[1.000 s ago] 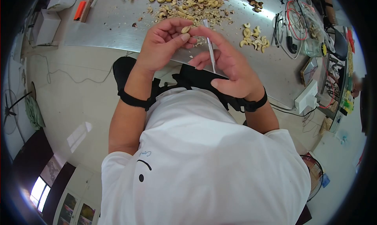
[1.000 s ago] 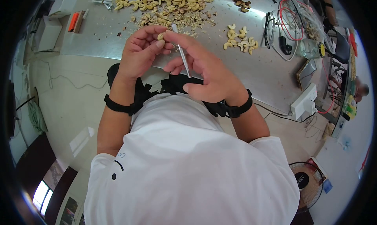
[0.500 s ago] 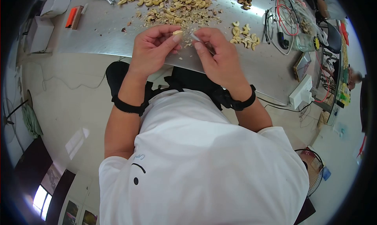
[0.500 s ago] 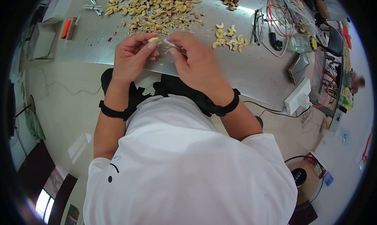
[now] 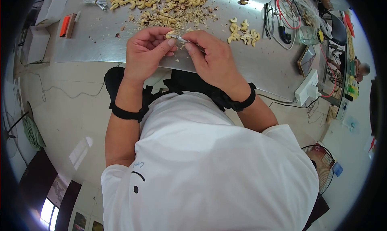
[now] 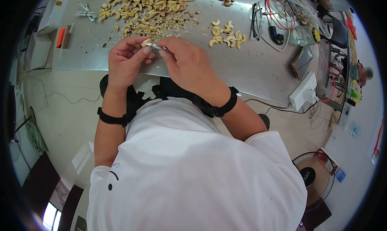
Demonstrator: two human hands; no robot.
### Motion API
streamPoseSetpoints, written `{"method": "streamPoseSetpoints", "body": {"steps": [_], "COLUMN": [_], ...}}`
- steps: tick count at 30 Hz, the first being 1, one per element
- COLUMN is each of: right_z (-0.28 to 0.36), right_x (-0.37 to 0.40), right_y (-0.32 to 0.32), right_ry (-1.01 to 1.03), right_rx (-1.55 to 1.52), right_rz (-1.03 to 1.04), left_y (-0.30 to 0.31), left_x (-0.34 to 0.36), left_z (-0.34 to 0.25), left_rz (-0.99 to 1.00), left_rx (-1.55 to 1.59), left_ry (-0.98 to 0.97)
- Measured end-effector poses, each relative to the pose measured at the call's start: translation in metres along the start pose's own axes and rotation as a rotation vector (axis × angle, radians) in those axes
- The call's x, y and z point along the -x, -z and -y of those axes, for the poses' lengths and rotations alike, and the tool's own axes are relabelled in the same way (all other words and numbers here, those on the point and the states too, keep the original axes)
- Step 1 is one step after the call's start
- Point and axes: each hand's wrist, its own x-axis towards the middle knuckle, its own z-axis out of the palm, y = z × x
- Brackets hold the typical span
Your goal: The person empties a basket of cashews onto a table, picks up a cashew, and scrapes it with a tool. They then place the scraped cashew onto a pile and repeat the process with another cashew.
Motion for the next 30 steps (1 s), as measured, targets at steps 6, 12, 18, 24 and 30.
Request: {"method": "streamPoseSetpoints", "body": {"steps": [6, 12, 18, 24, 30], "right_z": [-0.0008, -0.0023, -0.0016, -0.0019, -0.0021], "right_x": [-0.0018, -0.0023, -0.0020, 0.0001, 0.0032], "right_y": [0.0009, 0.0023, 0.0024, -0.0008, -0.0046], "right_ry": [-0.020, -0.027, -0.053, -0.039, -0.087], "right_rx": [-0.045, -0.066, -0.083, -0.069, -0.059], "right_rz": [0.007, 0.029, 0.041, -0.003, -0.081], "left_y": [0.0020, 0.0031, 0.0060, 0.0031, 0.0015], "left_x": [-0.0014, -0.0012, -0.0022, -0.0012, -0.0001], "left_z": [0.0001, 0.0000, 0.0036, -0.0005, -0.0004], "left_rz": [0.006, -0.014, -0.010, -0.023, -0.035], "left_rx": [0.003, 0.010, 0.012, -0.002, -0.035], "left_ry": [0.003, 0.040, 0.030, 0.035, 0.024]}}
